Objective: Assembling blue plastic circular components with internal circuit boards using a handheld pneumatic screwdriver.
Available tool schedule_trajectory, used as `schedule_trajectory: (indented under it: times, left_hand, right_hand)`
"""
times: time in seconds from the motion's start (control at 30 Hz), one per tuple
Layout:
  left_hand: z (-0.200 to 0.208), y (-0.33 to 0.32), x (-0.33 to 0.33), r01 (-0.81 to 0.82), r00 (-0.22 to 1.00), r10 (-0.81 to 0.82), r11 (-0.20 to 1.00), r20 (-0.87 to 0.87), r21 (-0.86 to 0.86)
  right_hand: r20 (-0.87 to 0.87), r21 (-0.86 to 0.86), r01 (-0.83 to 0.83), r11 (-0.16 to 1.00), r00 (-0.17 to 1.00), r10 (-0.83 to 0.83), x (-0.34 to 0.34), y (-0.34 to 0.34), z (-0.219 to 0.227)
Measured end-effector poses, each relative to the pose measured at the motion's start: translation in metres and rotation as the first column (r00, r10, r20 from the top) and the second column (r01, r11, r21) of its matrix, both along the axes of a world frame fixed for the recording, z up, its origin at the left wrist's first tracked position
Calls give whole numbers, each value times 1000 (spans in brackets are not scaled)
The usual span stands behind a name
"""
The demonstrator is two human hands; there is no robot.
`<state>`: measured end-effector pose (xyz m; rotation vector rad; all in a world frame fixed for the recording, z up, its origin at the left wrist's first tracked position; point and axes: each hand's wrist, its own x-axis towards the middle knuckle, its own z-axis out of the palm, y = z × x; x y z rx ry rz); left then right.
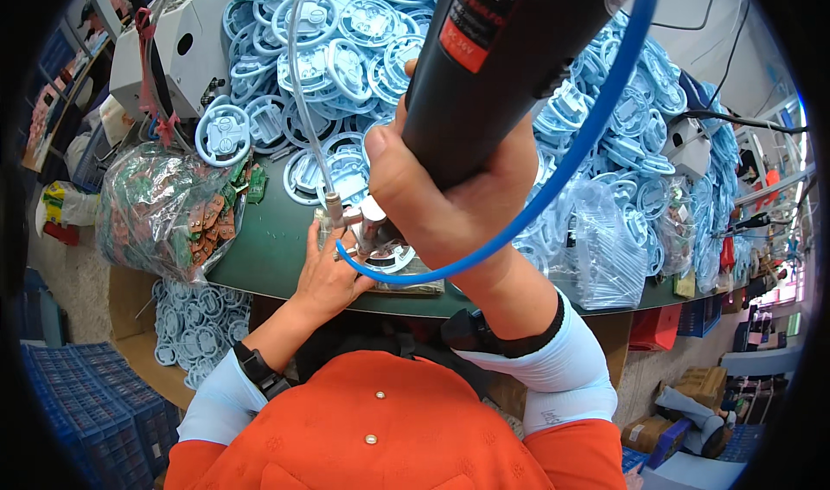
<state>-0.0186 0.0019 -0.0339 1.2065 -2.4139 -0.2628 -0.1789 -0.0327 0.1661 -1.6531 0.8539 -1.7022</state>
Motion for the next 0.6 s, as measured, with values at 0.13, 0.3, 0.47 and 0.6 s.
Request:
schedule_trajectory:
  times: [0.13,0.3,0.47,0.6]
  left_hand:
    - [-3,1,0,-4,1000,4,1000,-15,-9]
    - [-3,1,-1,-4,1000,4,1000,-15,1]
    - [-2,1,0,-13,1000,13,1000,-26,1]
    - [-1,0,-1,-8,1000,7,1000,-17,-7]
  right_hand:
    - [1,-4,-10,1000,1000,10,0,-2,-4]
    - [1,-5,4,1000,1000,-4,-1,-4,-6]
    - [-30,-7,-8,1000,1000,8,-2,-8,-6]
    - [-29,-22,-11,1000,1000,10,-4,-11,-13]
